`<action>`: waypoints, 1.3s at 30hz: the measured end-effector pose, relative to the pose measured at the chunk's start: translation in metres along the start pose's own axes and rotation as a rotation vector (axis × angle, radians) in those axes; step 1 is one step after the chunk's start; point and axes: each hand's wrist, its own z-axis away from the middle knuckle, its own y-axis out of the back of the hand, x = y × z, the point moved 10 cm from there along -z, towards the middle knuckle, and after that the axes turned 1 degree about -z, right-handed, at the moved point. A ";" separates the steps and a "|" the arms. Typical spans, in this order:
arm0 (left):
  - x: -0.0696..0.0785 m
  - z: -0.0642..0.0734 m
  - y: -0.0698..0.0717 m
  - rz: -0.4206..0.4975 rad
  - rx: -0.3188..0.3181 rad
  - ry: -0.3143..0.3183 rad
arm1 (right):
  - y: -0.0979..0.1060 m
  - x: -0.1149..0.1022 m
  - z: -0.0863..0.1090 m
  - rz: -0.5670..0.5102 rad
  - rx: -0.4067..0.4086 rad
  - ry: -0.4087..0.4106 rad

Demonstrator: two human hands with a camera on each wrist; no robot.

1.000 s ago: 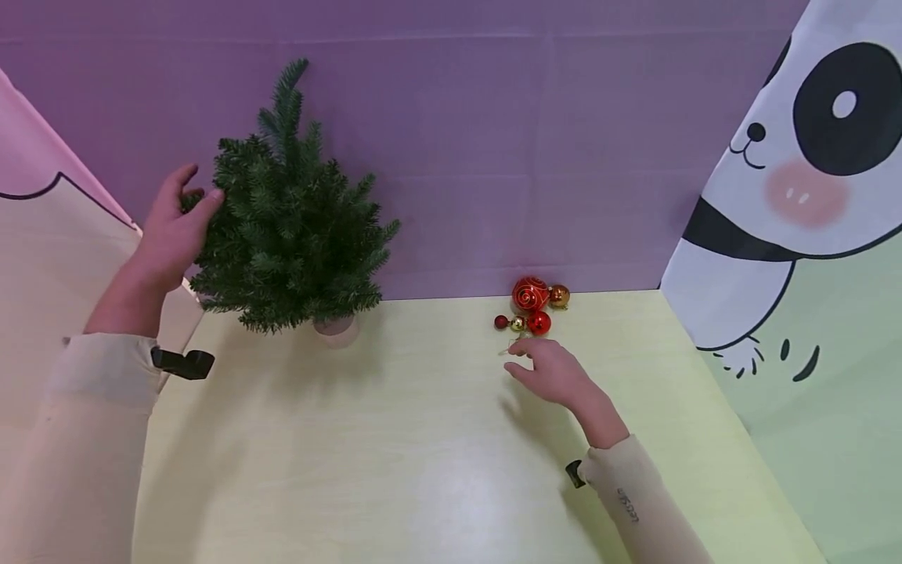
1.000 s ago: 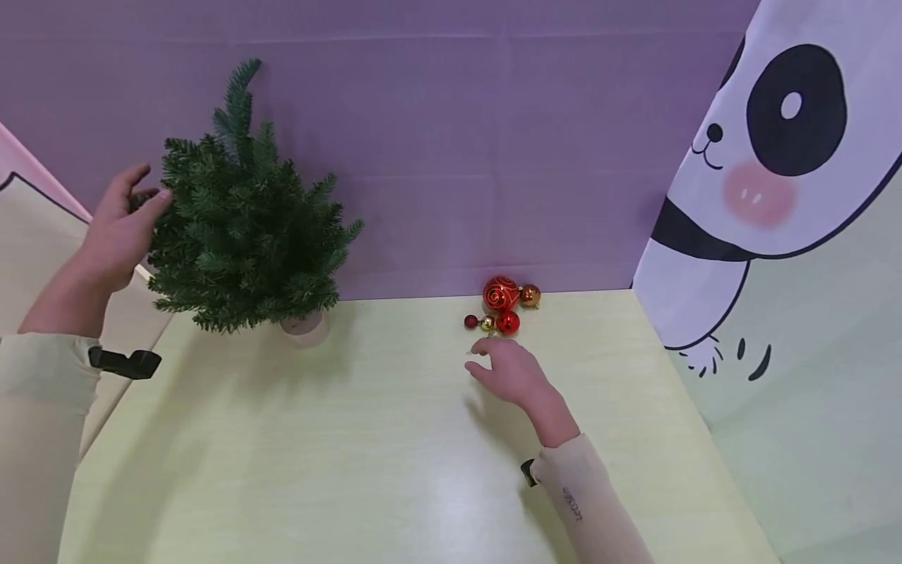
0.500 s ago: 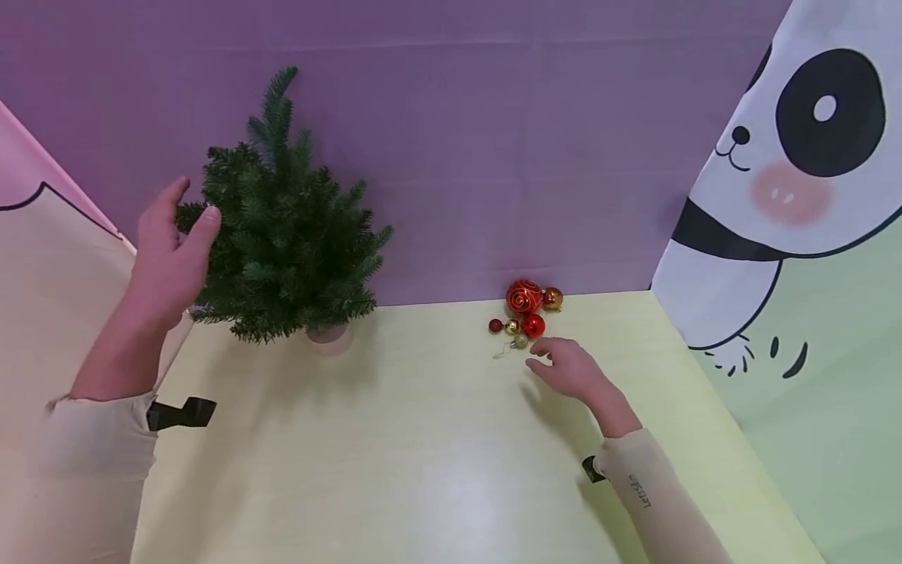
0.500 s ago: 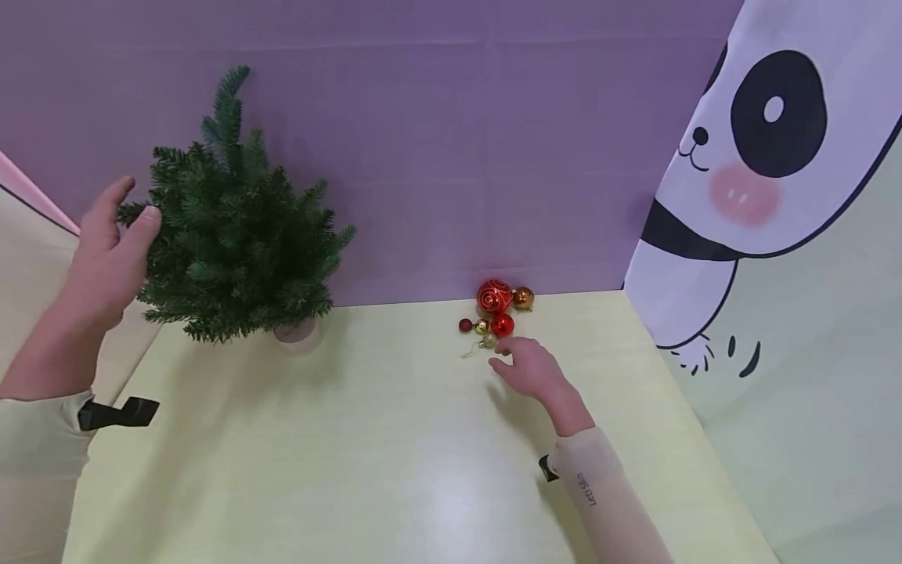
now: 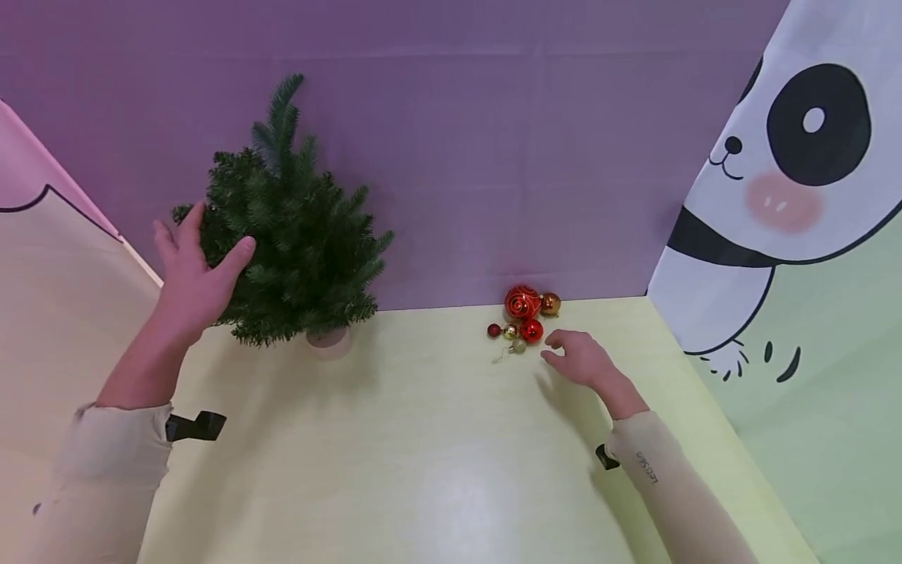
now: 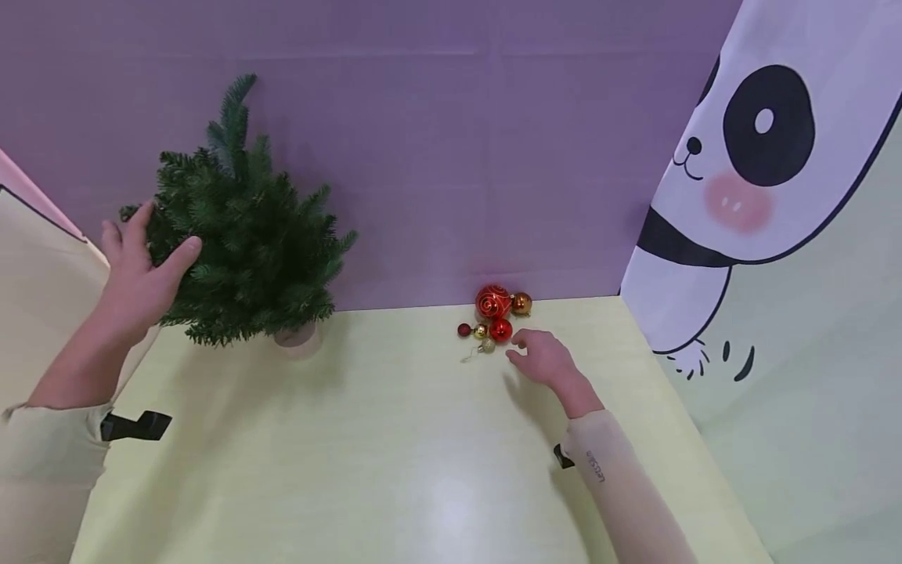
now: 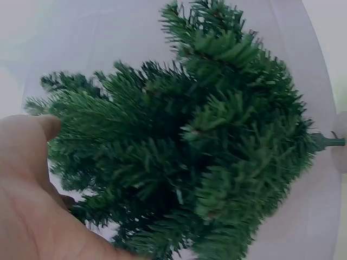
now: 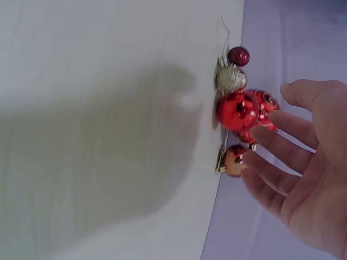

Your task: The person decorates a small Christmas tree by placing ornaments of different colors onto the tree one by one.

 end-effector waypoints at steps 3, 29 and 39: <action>-0.003 -0.004 0.003 0.023 0.001 -0.023 | 0.005 0.007 -0.010 -0.001 0.014 0.009; -0.008 -0.040 0.001 -0.047 -0.192 -0.052 | -0.018 0.056 -0.045 -0.117 -0.058 -0.177; -0.016 -0.042 -0.007 -0.103 -0.312 0.026 | -0.017 0.061 -0.056 -0.153 -0.046 -0.194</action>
